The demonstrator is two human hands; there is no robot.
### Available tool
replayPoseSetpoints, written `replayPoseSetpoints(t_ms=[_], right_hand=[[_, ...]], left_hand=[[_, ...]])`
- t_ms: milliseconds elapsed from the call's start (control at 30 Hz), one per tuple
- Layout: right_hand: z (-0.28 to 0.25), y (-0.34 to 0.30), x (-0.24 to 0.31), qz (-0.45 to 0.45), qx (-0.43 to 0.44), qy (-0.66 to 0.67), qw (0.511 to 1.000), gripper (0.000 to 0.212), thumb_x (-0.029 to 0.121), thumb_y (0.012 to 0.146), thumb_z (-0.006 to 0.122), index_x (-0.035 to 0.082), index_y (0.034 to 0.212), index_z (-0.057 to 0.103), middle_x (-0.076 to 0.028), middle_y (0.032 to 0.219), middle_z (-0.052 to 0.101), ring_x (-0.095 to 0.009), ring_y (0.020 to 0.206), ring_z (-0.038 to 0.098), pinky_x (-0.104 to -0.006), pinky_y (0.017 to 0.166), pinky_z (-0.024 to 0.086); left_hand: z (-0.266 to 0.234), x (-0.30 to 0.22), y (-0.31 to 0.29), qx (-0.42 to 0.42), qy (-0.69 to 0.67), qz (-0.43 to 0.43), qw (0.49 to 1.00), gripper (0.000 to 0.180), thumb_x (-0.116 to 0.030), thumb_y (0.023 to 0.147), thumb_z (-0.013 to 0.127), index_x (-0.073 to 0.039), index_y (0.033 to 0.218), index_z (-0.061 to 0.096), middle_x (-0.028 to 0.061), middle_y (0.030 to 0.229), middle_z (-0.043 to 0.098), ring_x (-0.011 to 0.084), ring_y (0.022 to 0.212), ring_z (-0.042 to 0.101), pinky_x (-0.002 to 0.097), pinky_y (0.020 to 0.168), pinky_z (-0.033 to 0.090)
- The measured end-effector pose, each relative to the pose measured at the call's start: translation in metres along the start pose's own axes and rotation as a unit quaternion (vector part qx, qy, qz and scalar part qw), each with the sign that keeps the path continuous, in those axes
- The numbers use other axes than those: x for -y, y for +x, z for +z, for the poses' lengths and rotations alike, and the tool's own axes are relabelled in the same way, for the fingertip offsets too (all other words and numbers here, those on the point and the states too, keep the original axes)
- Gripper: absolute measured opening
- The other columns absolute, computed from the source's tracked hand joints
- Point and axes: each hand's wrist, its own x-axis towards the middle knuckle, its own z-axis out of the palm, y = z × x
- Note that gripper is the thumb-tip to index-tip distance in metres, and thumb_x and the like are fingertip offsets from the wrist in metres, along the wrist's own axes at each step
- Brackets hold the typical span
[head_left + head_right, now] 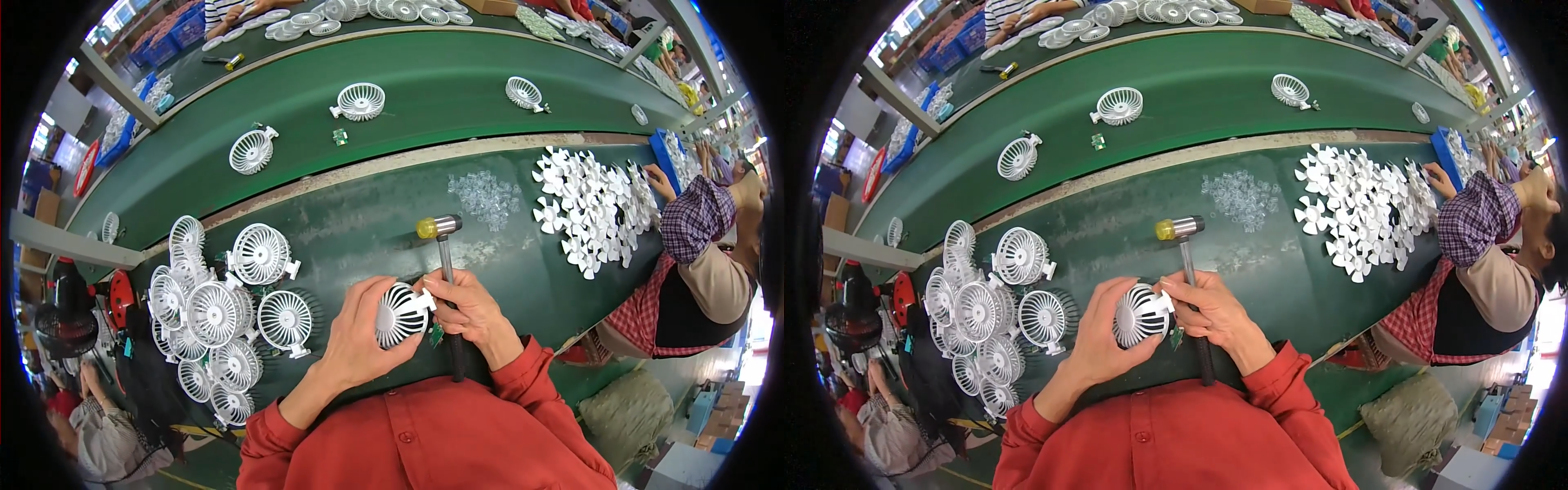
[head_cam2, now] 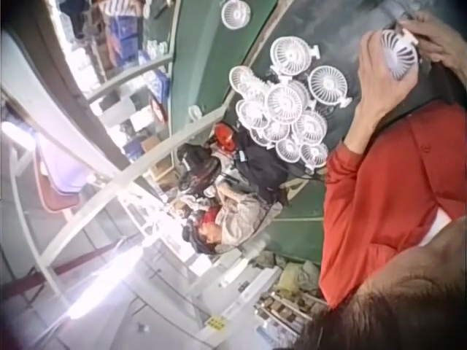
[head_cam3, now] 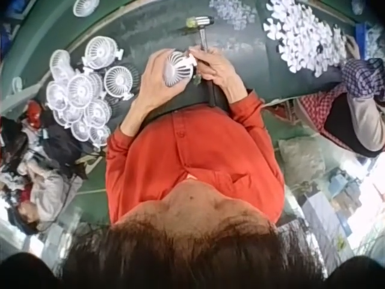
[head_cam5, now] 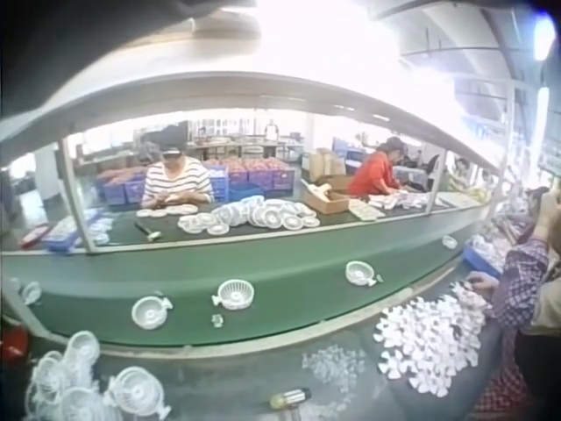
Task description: The person assembles portable fan housings by fitting components into plastic grilles, tapping them securely with a small mallet, and placing the assembled parts onto the conveyor belt.
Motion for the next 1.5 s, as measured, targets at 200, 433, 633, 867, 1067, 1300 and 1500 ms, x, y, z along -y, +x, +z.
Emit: replayPoseSetpoints(t_ms=[200, 433, 633, 867, 1067, 1300, 1500], right_hand=[[0.005, -0.003, -0.002, -0.03, -0.008, -0.009, 0.999, 0.019, 0.012, 0.097, 0.059, -0.004, 0.107, 0.065, 0.001, 0.063, 0.054, -0.001, 0.037, 0.031, -0.02, 0.033, 0.023], [0.02, -0.005, 0.003, -0.073, -0.138, -0.14, 0.978, 0.02, 0.006, 0.091, 0.067, -0.004, 0.108, 0.066, -0.006, 0.078, 0.066, -0.001, 0.04, 0.036, -0.0205, 0.036, 0.024], [0.022, 0.002, 0.003, -0.165, -0.184, -0.184, 0.951, 0.015, 0.007, 0.095, 0.062, -0.004, 0.103, 0.066, 0.004, 0.055, 0.047, -0.003, 0.036, 0.032, -0.0223, 0.034, 0.023], [0.024, -0.018, 0.012, -0.253, -0.219, -0.198, 0.921, 0.017, 0.007, 0.096, 0.059, -0.008, 0.101, 0.064, -0.01, 0.077, 0.065, -0.004, 0.037, 0.036, -0.0212, 0.035, 0.026], [0.028, -0.036, 0.004, -0.436, -0.221, -0.306, 0.817, 0.017, 0.0, 0.097, 0.053, -0.008, 0.109, 0.063, -0.013, 0.068, 0.064, -0.003, 0.041, 0.04, -0.0202, 0.039, 0.03], [0.034, -0.028, 0.002, -0.296, -0.187, -0.44, 0.827, 0.023, 0.009, 0.095, 0.063, -0.004, 0.075, 0.059, -0.011, 0.096, 0.074, -0.01, 0.074, 0.068, -0.0267, 0.061, 0.053], [0.014, -0.02, -0.007, -0.311, -0.138, -0.393, 0.854, 0.022, 0.021, 0.096, 0.063, 0.002, 0.107, 0.067, -0.002, 0.069, 0.063, -0.005, 0.063, 0.055, -0.0255, 0.059, 0.045]], left_hand=[[-0.002, 0.003, -0.001, 0.001, -0.017, -0.042, 0.999, 0.072, -0.018, 0.069, 0.082, -0.001, 0.13, 0.046, 0.0196, 0.124, 0.052, 0.0358, 0.112, 0.056, 0.0404, 0.094, 0.048], [-0.018, -0.002, 0.01, 0.064, 0.042, -0.148, 0.986, 0.079, -0.035, 0.072, 0.083, -0.001, 0.132, 0.044, 0.02, 0.12, 0.057, 0.0348, 0.106, 0.061, 0.0398, 0.088, 0.05], [-0.067, 0.006, 0.048, 0.082, 0.024, -0.163, 0.983, 0.042, -0.029, 0.077, 0.077, -0.004, 0.106, 0.061, 0.0143, 0.096, 0.066, 0.0326, 0.087, 0.066, 0.0396, 0.076, 0.052], [-0.153, 0.074, 0.115, -0.195, 0.436, -0.065, 0.876, 0.041, -0.015, 0.078, 0.073, -0.003, 0.114, 0.057, 0.0166, 0.107, 0.06, 0.0366, 0.1, 0.059, 0.0431, 0.083, 0.049], [-0.141, 0.131, 0.146, -0.083, 0.493, -0.05, 0.865, 0.041, -0.015, 0.079, 0.07, -0.002, 0.115, 0.057, 0.0155, 0.113, 0.057, 0.0343, 0.109, 0.055, 0.0478, 0.087, 0.047], [-0.116, 0.161, 0.151, -0.024, 0.487, 0.018, 0.873, 0.016, -0.005, 0.069, 0.064, -0.002, 0.084, 0.062, 0.0179, 0.089, 0.063, 0.0379, 0.092, 0.06, 0.0504, 0.075, 0.048], [-0.103, 0.121, 0.156, -0.092, 0.301, -0.123, 0.941, 0.02, -0.019, 0.091, 0.063, -0.002, 0.08, 0.063, 0.0099, 0.077, 0.064, 0.0246, 0.068, 0.06, 0.0383, 0.067, 0.041]])
